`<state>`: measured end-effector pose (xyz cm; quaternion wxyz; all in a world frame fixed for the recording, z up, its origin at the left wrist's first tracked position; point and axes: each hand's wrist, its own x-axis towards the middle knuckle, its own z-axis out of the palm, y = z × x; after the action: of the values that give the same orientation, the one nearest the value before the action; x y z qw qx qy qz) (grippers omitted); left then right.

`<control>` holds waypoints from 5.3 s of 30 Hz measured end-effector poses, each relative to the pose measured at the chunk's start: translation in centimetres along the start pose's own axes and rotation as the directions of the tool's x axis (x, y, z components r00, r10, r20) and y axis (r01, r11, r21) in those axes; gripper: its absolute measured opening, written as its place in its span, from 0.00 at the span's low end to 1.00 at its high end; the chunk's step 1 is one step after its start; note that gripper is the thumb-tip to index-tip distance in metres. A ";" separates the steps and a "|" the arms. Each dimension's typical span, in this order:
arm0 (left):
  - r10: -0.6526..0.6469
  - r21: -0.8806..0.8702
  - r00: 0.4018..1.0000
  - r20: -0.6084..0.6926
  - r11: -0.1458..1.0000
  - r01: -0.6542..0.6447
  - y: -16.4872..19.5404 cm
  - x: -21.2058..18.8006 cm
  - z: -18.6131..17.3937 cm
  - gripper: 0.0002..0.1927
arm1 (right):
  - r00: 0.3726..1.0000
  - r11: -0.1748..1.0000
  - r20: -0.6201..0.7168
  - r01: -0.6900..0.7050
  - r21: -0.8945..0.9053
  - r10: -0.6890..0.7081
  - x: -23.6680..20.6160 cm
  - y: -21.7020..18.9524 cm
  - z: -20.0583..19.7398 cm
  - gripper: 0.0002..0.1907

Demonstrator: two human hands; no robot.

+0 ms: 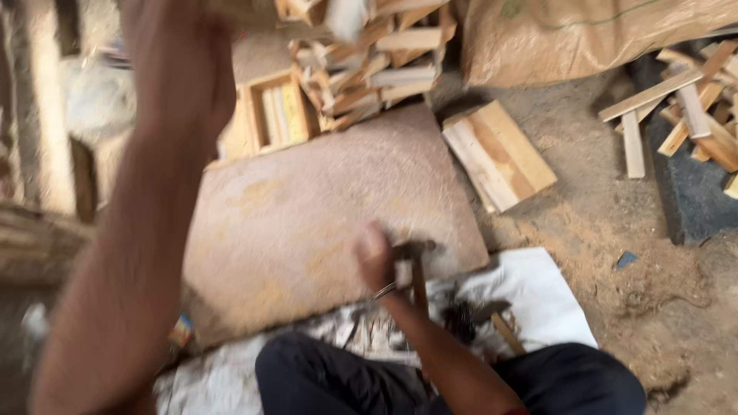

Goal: The person assembles a small wooden box by nailing wooden planks together using a hammer and nails. They repeatedly position planks, hammer nails, and flip the box to secure all sides.

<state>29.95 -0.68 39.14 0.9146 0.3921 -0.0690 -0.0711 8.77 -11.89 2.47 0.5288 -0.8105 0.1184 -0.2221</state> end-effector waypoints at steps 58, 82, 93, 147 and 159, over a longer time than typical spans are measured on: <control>0.272 0.607 0.619 0.737 0.136 -0.783 -2.3 -36.6 -17.4 0.09 | 0.618 0.517 0.370 0.785 -0.342 -0.693 -11.0 -16.2 -26.6 0.25; 0.331 0.663 0.688 0.646 0.204 -0.721 -5.4 -39.0 -18.3 0.19 | 0.698 0.670 0.084 0.709 -0.221 -0.711 -12.0 -10.8 -25.4 0.29; 0.349 0.607 0.694 0.630 0.336 -0.720 -7.8 -38.6 -20.2 0.13 | 0.764 0.729 0.066 0.635 -0.256 -0.642 -12.8 -10.1 -25.1 0.33; 0.061 0.833 0.920 -0.388 0.451 0.321 -19.5 -29.2 -36.4 0.16 | 0.863 0.924 0.484 0.059 -0.378 0.143 -1.9 -0.2 -6.1 0.23; 0.080 0.874 0.936 -0.342 0.392 0.285 -18.0 -28.9 -34.1 0.18 | 0.950 0.816 0.148 -0.151 -0.559 0.277 3.5 4.1 -14.7 0.17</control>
<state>6.47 16.51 0.72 0.5401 0.8375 0.0819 -0.0122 4.84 -26.90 4.60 0.3103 -0.9275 0.2069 -0.0265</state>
